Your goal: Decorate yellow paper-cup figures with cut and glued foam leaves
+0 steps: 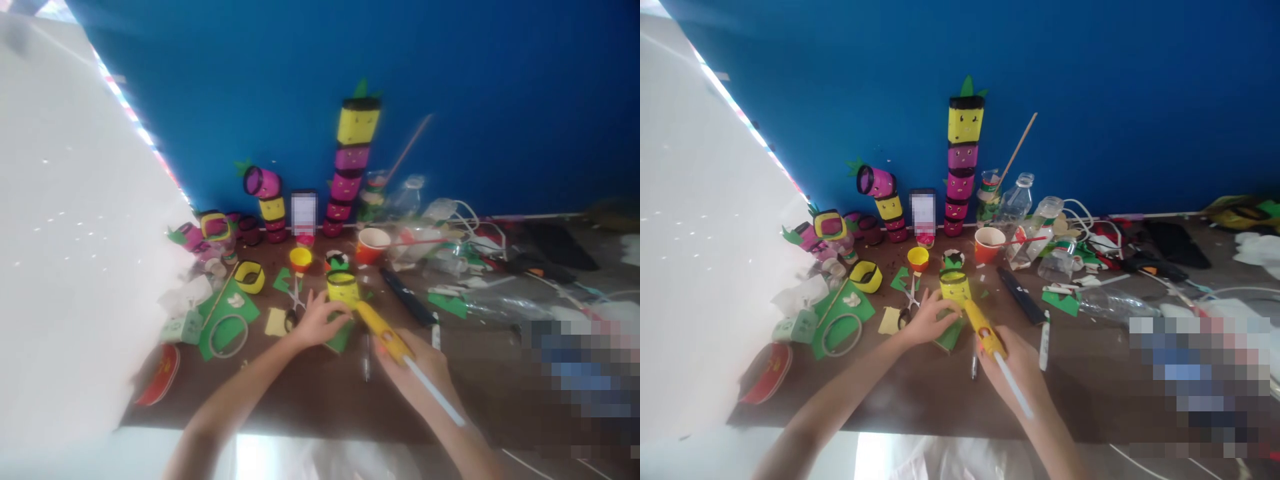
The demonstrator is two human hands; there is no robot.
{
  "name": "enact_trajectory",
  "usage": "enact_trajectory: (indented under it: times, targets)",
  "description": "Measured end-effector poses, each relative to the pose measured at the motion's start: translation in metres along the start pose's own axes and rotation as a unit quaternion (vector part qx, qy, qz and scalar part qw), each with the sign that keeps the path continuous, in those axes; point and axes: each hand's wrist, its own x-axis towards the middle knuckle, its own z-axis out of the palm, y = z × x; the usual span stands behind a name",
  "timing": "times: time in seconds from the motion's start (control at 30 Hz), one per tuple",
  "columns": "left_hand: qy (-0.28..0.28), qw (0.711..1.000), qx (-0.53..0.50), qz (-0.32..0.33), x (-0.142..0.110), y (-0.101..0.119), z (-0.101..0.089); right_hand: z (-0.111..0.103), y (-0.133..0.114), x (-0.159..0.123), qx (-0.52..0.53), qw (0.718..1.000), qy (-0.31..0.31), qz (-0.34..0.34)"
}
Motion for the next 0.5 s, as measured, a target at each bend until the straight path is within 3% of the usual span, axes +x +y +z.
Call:
enact_trajectory:
  times: [0.17, 0.23, 0.4, 0.5]
  targets:
    - [-0.007, 1.0, -0.021, -0.003, 0.001, -0.001, -0.001, -0.008, 0.028, -0.005, -0.054, 0.998, 0.039, 0.009]
    - [-0.006, 0.999, -0.045, -0.004, 0.002, -0.003, -0.002, -0.009, 0.047, -0.002, -0.088, 0.996, 0.029, 0.003]
    - [0.004, 0.996, -0.091, -0.01, 0.005, -0.009, -0.002, 0.001, 0.08, 0.014, -0.19, 0.976, -0.082, 0.059]
    - [0.013, 0.995, -0.095, -0.016, 0.006, -0.011, -0.003, 0.015, 0.091, 0.022, -0.148, 0.987, -0.062, 0.016]
